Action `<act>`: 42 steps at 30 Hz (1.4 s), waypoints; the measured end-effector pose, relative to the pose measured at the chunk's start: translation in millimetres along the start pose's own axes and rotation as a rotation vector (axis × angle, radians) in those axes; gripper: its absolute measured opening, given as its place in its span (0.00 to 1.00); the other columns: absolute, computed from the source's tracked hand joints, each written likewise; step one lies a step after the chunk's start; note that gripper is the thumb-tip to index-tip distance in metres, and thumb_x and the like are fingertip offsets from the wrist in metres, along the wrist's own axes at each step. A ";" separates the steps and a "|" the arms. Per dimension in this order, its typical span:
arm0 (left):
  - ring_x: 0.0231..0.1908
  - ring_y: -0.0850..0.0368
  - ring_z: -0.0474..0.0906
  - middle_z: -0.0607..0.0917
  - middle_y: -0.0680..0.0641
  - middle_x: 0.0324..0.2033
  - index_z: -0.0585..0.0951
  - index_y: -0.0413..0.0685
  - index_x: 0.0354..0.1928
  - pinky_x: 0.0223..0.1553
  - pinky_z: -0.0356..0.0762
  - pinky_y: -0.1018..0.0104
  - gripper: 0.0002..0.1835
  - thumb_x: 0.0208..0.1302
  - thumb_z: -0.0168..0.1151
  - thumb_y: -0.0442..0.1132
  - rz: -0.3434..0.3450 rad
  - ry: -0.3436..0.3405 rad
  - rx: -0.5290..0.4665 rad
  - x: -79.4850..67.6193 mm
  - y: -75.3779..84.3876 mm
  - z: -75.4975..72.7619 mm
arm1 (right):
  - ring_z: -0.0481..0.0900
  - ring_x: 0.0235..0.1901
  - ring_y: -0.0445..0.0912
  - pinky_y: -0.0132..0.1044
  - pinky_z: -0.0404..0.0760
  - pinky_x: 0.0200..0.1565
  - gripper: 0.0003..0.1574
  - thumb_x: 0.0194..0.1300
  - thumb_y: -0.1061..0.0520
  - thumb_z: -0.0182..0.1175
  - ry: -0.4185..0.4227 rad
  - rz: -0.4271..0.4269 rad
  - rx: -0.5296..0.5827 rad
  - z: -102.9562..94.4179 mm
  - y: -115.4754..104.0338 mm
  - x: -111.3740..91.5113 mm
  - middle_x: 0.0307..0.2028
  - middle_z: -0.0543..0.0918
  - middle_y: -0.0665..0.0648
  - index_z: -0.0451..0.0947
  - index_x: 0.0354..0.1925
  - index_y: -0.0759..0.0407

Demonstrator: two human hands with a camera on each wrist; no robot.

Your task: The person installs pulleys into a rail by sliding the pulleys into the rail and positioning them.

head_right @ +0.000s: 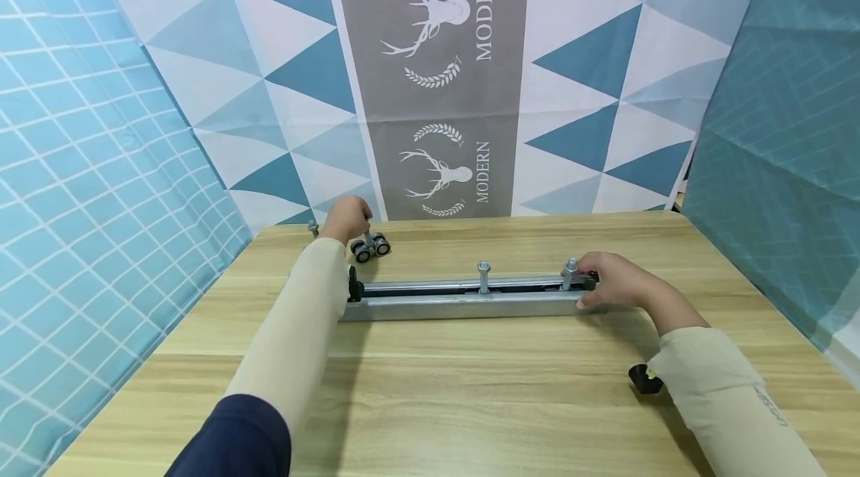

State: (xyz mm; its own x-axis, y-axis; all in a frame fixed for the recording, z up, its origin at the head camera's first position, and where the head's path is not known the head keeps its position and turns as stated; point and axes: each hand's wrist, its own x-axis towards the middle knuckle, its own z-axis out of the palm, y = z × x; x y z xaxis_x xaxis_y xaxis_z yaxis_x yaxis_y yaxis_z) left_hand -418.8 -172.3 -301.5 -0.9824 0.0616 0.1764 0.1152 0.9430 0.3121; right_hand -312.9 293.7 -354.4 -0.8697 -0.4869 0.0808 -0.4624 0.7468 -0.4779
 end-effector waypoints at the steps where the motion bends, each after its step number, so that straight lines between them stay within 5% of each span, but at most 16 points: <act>1: 0.51 0.43 0.78 0.83 0.40 0.48 0.85 0.38 0.46 0.51 0.77 0.51 0.15 0.62 0.55 0.22 0.004 0.000 -0.002 -0.2 0.5 -0.4 | 0.77 0.49 0.58 0.53 0.77 0.46 0.31 0.49 0.57 0.76 0.000 0.000 0.003 -0.3 -0.1 -0.7 0.48 0.80 0.61 0.80 0.52 0.63; 11: 0.38 0.47 0.80 0.85 0.41 0.39 0.87 0.38 0.38 0.43 0.80 0.53 0.07 0.60 0.62 0.27 0.028 -0.007 -0.049 -5.8 -1.3 -4.8 | 0.77 0.50 0.61 0.57 0.76 0.49 0.30 0.48 0.58 0.76 0.006 -0.005 0.012 -1.8 0.0 -2.4 0.48 0.81 0.62 0.81 0.50 0.64; 17: 0.22 0.55 0.63 0.79 0.48 0.21 0.84 0.41 0.24 0.30 0.70 0.60 0.07 0.59 0.63 0.28 0.019 -0.027 -0.055 -8.6 -6.3 -6.3 | 0.76 0.50 0.59 0.55 0.76 0.47 0.31 0.48 0.57 0.76 0.002 -0.020 0.006 0.7 -0.1 -3.4 0.49 0.80 0.63 0.80 0.52 0.64; 27: 0.36 0.48 0.81 0.87 0.42 0.37 0.88 0.40 0.35 0.44 0.80 0.51 0.06 0.56 0.64 0.30 0.041 0.026 -0.080 -15.9 -10.2 -16.8 | 0.77 0.49 0.59 0.56 0.76 0.47 0.31 0.48 0.58 0.76 0.008 -0.020 0.003 -1.1 -2.2 -1.4 0.48 0.80 0.62 0.80 0.52 0.64; 42: 0.34 0.48 0.83 0.88 0.43 0.34 0.89 0.41 0.34 0.42 0.80 0.51 0.06 0.56 0.67 0.35 0.070 0.056 -0.051 -34.4 -16.6 -43.4 | 0.77 0.49 0.58 0.57 0.76 0.48 0.31 0.47 0.58 0.77 0.020 -0.005 0.010 -2.1 -2.7 -3.3 0.47 0.81 0.60 0.81 0.51 0.63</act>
State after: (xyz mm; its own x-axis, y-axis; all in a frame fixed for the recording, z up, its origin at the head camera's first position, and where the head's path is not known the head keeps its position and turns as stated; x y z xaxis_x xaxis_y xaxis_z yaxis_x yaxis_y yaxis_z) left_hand -380.5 -204.3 -272.2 -0.9621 0.1067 0.2510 0.1916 0.9192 0.3439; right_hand -309.2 294.2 -351.6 -0.8706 -0.4815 0.1012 -0.4655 0.7393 -0.4865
